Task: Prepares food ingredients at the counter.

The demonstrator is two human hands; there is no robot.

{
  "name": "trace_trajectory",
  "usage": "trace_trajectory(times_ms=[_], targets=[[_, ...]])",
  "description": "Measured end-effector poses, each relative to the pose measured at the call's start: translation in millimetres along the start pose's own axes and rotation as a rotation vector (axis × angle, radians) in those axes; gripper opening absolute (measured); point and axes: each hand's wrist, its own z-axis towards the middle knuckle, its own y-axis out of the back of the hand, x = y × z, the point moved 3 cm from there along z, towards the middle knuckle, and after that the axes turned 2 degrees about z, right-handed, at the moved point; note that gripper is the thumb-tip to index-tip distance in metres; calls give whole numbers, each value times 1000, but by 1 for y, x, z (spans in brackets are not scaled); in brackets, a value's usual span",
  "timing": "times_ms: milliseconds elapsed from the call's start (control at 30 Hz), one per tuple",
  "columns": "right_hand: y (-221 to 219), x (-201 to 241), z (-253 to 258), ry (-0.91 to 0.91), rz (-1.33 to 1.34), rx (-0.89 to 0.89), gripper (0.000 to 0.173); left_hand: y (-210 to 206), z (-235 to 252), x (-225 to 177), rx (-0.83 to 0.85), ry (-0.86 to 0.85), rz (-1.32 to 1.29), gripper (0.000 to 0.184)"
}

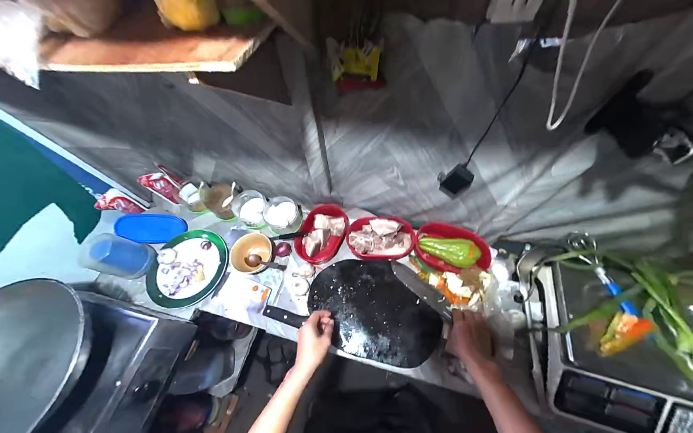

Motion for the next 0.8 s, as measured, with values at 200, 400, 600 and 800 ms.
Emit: trace_trajectory(times_ms=[200, 400, 600, 800], targets=[[25, -6, 5, 58, 50, 55, 46, -51, 89, -85, 89, -67, 275, 36], [44, -20, -22, 37, 374, -2, 51, -43, 147, -84, -176, -7, 352, 38], [41, -14, -48, 96, 607, -47, 44, 14, 195, -25, -214, 156, 410, 69], [11, 5, -60, 86, 567, 67, 38, 23, 210, -29, -39, 207, 617, 53]])
